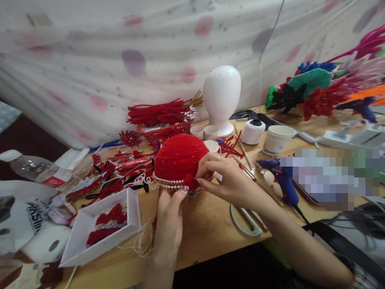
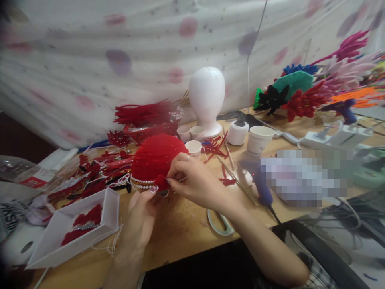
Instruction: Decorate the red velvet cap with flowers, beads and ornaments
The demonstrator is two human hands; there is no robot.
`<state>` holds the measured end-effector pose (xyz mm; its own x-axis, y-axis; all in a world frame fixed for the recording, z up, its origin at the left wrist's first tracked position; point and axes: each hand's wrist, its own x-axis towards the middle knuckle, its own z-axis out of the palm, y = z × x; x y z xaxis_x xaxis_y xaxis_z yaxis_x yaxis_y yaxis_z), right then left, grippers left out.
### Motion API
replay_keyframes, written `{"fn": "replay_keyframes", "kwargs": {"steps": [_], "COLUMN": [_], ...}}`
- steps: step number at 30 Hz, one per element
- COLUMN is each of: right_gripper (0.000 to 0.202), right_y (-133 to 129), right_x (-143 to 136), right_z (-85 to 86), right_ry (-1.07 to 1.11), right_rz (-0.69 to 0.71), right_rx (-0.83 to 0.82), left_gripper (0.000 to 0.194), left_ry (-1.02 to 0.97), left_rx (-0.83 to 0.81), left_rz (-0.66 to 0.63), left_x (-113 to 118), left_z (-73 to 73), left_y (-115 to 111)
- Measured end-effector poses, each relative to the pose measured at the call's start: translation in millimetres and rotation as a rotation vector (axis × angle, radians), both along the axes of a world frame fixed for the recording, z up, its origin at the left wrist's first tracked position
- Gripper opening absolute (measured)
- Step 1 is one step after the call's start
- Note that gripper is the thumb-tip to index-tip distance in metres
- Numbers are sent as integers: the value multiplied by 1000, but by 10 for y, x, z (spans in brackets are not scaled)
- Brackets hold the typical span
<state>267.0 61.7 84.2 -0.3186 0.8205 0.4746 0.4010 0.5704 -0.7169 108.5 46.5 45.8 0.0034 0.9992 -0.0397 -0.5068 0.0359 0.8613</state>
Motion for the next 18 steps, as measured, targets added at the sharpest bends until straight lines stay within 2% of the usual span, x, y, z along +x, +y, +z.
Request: {"fn": "replay_keyframes", "kwargs": {"steps": [4, 10, 18], "right_gripper": [12, 12, 12], "right_y": [-1, -2, -2], "right_x": [-2, 0, 15], "right_z": [-17, -39, -34], "right_ry": [24, 32, 27], "right_rz": [1, -12, -4], "right_rx": [7, 20, 16], "left_gripper": [30, 46, 46], "left_ry": [-7, 55, 42], "left_rx": [16, 37, 54], "left_rz": [-6, -40, -61], "left_x": [-6, -10, 11], "left_z": [12, 7, -9], "left_y": [-19, -3, 17]}}
